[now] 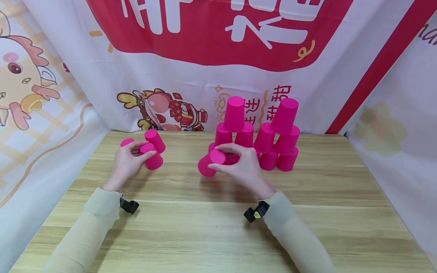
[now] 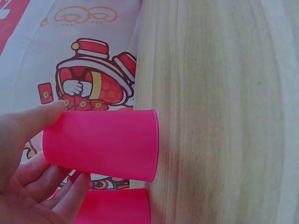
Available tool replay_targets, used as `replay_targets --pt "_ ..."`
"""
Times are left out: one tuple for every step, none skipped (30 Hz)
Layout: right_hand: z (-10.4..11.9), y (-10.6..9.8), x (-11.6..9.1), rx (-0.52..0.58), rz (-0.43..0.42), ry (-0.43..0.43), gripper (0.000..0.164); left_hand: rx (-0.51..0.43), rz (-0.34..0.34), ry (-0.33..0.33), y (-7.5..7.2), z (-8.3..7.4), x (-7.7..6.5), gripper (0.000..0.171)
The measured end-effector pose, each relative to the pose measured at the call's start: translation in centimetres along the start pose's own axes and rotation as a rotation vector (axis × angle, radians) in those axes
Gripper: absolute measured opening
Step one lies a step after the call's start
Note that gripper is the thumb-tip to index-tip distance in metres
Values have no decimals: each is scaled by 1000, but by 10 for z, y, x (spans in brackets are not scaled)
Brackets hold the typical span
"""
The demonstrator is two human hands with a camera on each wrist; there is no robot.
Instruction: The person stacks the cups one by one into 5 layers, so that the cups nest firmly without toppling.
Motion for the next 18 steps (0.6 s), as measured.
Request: replay_targets --pt "3 -6 0 -3 -13 -13 50 2 0 1 0 0 0 58" --pt "5 -12 -1 -1 -26 -23 50 2 -1 2 0 0 0 58" --pt "8 -18 -2 5 -38 -31 50 1 -3 2 0 0 0 58" --pt "11 -24 -2 6 -55 -39 49 2 -4 3 0 0 0 58" --pt "14 -30 -3 11 -69 -48 49 1 -5 5 0 0 0 57" --pt "17 -36 -4 24 -85 -57 48 0 -5 8 -1 0 0 58" --pt "21 -42 -4 32 -103 -73 47 3 -7 8 -1 0 0 57" --pt "26 -48 -4 47 -120 -94 47 0 -7 9 -1 0 0 57" --pt "32 -54 -4 58 -138 -123 47 -2 -8 10 -1 -1 0 57" --pt "38 -60 -4 72 -159 -158 48 -4 -9 9 -1 0 0 58" --pt "45 -67 -4 85 -182 -192 49 -5 -9 9 -1 0 0 58" --pt "54 -73 -4 98 -203 -231 50 -6 -8 8 -1 0 0 58" --pt "62 -79 -4 103 -228 -266 50 -7 -7 6 -1 0 0 58" --pt "71 -85 -4 113 -254 -294 49 -9 -6 5 -1 0 0 58" --pt "79 -92 -4 120 -282 -321 48 -8 -5 4 -1 0 0 58" --pt "86 -99 -3 128 -314 -341 46 -7 -2 3 -1 0 1 59" --pt "93 -106 -2 136 -345 -358 44 -5 2 4 -1 0 1 59" --pt "99 -113 -1 129 -373 -374 42 -4 6 5 -1 0 1 59"
Point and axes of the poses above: each hand's wrist, its own x-axis towards the middle knuckle, its own y-axis out of the palm, z = x × y, the point moved 5 cm from there along x, towards the middle knuckle, and after that the axes turned 5 degrees about -z, right-handed, at the moved point
